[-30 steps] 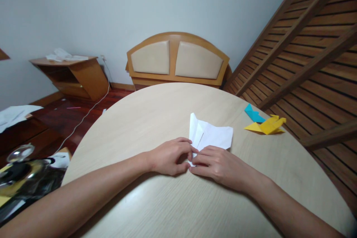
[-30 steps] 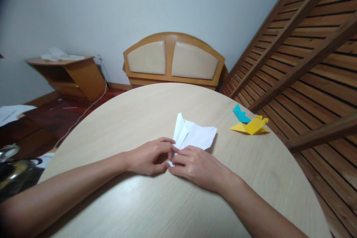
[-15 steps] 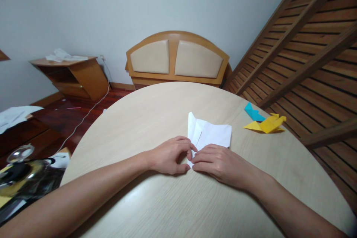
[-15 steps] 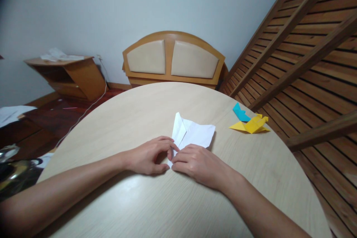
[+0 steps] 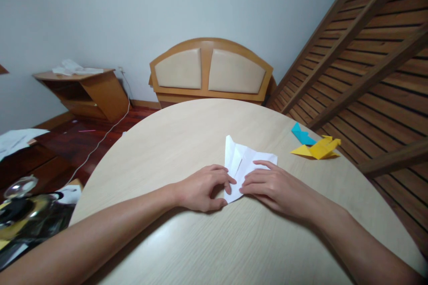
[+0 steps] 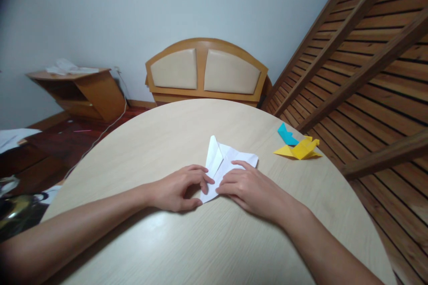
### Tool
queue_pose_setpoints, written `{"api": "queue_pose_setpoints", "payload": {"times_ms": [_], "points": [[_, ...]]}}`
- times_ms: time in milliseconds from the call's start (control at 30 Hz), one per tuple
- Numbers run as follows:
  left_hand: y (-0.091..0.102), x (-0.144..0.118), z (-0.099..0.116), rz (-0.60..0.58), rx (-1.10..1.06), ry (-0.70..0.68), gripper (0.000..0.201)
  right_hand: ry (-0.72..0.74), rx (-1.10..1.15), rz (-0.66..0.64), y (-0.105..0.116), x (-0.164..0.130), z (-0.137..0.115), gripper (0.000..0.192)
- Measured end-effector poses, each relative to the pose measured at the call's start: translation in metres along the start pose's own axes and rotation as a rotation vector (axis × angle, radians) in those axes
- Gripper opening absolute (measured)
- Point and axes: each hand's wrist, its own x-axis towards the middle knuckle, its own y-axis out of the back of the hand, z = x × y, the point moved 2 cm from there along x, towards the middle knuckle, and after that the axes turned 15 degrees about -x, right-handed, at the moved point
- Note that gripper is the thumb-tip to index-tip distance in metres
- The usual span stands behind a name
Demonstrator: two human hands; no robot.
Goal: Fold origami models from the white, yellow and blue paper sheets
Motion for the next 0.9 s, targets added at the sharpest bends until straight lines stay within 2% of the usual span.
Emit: {"api": "queue_pose_setpoints", "payload": {"times_ms": [133,267,400,533,600,700,800,900], "points": [[-0.002,0.000,0.001,-0.022,0.014,0.016,0.025,-0.105,0.028,-0.021,0.008,-0.008,0.008,0.023],[-0.004,-0.001,0.000,-0.066,0.021,-0.018,0.034,-0.212,0.140,-0.037,0.003,-0.017,0.022,0.014],[-0.005,-0.002,0.000,-0.104,0.029,-0.066,0.031,-0.399,0.318,0.000,-0.003,-0.023,0.038,0.016],[-0.006,-0.004,0.000,-0.105,0.034,-0.083,0.028,-0.437,0.440,-0.038,-0.004,-0.020,0.041,0.022],[-0.007,-0.004,0.001,-0.115,0.036,-0.092,0.028,-0.473,0.426,-0.031,-0.005,-0.018,0.039,0.023],[-0.009,-0.004,0.002,-0.133,0.044,-0.108,0.026,-0.539,0.294,0.048,-0.009,-0.016,0.037,0.022],[-0.010,-0.003,0.003,-0.145,0.053,-0.112,0.023,-0.508,0.123,0.123,-0.016,-0.013,0.035,0.019],[-0.011,-0.003,0.005,-0.152,0.065,-0.122,0.023,-0.453,0.032,0.144,-0.023,-0.010,0.034,0.019]]}}
